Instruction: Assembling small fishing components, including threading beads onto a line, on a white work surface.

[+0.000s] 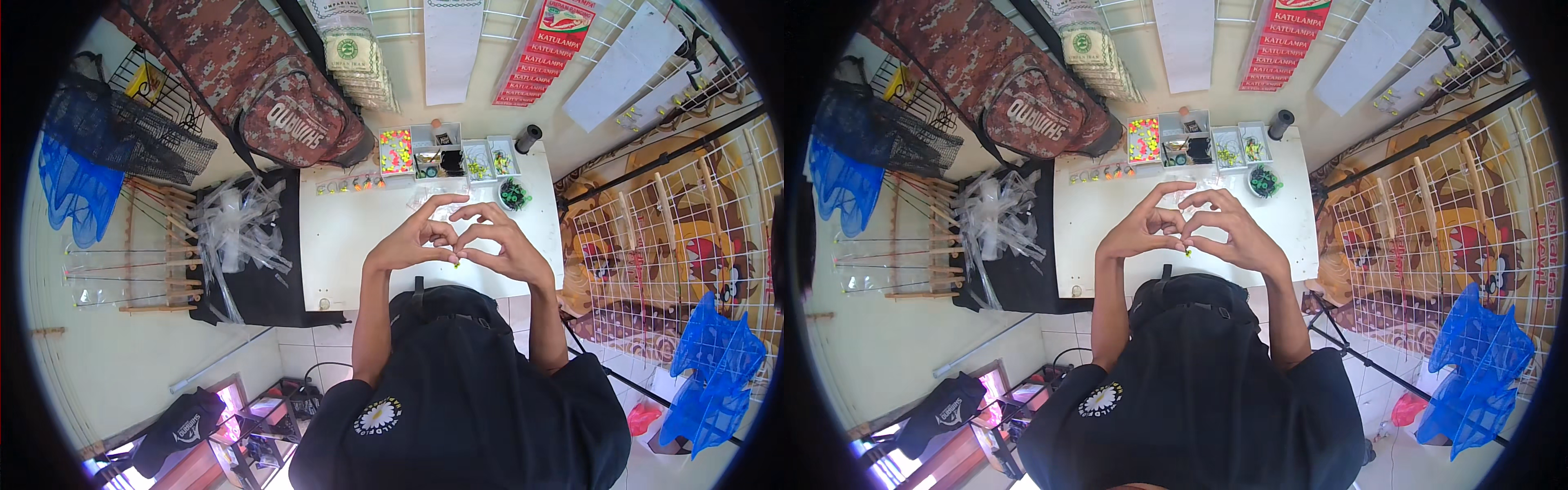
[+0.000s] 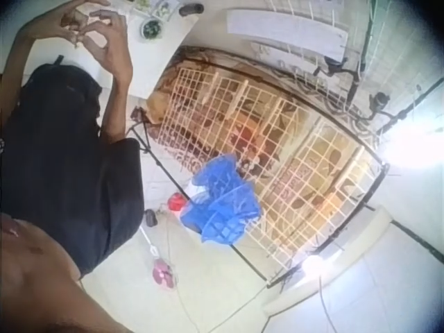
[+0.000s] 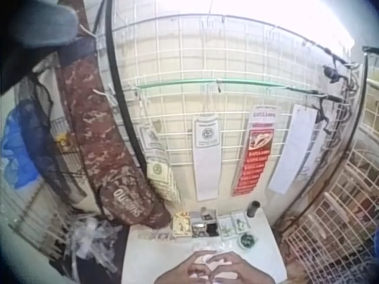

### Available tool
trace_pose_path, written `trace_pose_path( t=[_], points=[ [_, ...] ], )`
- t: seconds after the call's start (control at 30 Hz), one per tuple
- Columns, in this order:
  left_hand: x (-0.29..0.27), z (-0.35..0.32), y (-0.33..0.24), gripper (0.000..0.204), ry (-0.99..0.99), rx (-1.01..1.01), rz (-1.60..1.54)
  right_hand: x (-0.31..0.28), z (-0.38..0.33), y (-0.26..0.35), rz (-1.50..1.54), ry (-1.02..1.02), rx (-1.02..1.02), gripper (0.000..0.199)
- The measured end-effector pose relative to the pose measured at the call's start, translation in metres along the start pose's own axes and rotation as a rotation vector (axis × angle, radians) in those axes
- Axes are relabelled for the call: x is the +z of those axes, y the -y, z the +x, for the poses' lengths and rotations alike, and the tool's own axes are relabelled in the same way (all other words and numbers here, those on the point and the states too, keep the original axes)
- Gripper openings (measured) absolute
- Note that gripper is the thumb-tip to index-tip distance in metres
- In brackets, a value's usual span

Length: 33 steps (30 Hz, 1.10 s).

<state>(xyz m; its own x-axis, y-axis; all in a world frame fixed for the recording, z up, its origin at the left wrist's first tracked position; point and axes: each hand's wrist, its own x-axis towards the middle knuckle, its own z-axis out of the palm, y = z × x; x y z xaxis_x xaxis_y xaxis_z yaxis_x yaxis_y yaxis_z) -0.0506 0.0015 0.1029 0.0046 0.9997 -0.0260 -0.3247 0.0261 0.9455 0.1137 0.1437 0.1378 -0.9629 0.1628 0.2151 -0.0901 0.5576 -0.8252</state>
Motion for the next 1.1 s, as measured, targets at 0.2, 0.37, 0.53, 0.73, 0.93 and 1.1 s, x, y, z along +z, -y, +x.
trace_pose_path(
  t=[0.2, 0.37, 0.53, 0.73, 0.93, 1.1],
  points=[
    [-0.002, 0.001, 0.004, 0.083, 0.027, -0.014, -0.011, 0.005, -0.003, -0.006, 0.057, -0.017, -0.034, 0.011],
    [-0.007, 0.004, 0.013, 0.079, 0.007, -0.027, 0.069, 0.007, -0.006, -0.009, -0.048, -0.076, -0.068, 0.011],
    [-0.025, 0.017, 0.055, 0.068, -0.198, 0.140, 0.192, 0.008, -0.014, -0.022, -0.086, -0.144, 0.072, 0.010],
    [-0.060, 0.020, 0.176, 0.049, -0.708, 0.036, 0.716, 0.008, -0.024, -0.034, -0.095, -0.249, 0.157, 0.008],
    [-0.061, 0.009, 0.240, 0.061, -0.689, 0.003, 1.197, 0.003, -0.035, -0.032, -0.143, -0.385, 0.239, 0.008],
    [-0.059, 0.006, 0.249, 0.066, -0.641, 0.010, 1.354, 0.001, -0.042, -0.035, -0.147, -0.423, 0.295, 0.008]
  ],
)
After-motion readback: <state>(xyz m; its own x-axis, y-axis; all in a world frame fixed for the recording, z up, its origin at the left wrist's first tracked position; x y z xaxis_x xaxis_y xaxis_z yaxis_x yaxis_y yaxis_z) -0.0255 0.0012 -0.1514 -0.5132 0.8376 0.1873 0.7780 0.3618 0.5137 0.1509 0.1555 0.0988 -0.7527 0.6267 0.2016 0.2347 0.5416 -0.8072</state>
